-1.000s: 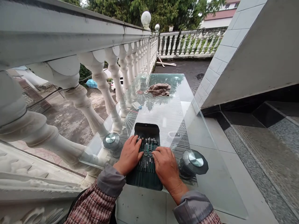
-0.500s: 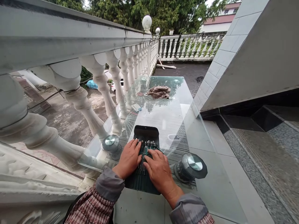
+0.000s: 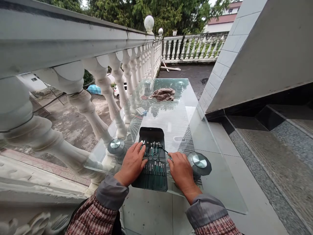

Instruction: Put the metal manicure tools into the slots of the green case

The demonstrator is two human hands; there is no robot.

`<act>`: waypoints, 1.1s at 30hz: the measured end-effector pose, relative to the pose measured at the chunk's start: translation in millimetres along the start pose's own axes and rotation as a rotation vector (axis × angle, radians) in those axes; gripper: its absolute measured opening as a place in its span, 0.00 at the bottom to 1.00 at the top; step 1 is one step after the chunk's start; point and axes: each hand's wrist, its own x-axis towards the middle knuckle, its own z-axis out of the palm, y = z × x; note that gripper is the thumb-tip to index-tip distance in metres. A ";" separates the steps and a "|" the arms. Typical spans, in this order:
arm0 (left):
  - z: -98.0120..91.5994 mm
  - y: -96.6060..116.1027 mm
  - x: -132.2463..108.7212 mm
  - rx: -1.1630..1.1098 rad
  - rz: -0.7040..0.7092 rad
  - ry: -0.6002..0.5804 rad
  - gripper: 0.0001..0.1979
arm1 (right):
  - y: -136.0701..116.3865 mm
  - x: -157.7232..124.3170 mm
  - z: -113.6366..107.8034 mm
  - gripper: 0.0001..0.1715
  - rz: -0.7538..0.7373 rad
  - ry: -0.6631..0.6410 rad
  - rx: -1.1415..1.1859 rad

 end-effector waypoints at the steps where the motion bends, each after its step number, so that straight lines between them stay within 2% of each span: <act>1: -0.3 -1.9 -2.5 0.005 0.000 -0.006 0.27 | -1.2 1.8 0.8 0.15 0.006 -0.003 -0.015; 8: 0.2 -20.2 -16.5 0.037 -0.038 -0.020 0.27 | -13.2 11.2 0.8 0.22 0.045 -0.070 -0.070; 12: 1.5 -21.0 -16.9 0.045 -0.029 -0.029 0.27 | -18.2 13.7 1.4 0.20 0.059 -0.082 -0.134; 16: 0.6 -20.0 -16.0 0.043 -0.021 -0.032 0.27 | -15.6 16.8 5.9 0.17 0.049 -0.038 -0.161; 21: -0.4 -23.2 -17.3 0.024 -0.023 -0.042 0.27 | -6.4 16.6 7.4 0.19 0.004 0.075 -0.082; 27: -8.8 -23.2 -18.0 -0.008 -0.027 -0.135 0.18 | -5.5 8.2 -5.2 0.18 -0.065 0.174 0.097; 30: -13.9 -22.0 -19.3 -0.025 -0.046 -0.177 0.18 | -8.0 -0.3 -8.4 0.18 -0.019 0.139 0.171; 33: -15.0 -20.5 -20.5 -0.023 -0.063 -0.205 0.18 | -10.3 -9.9 -4.4 0.18 0.030 0.037 0.208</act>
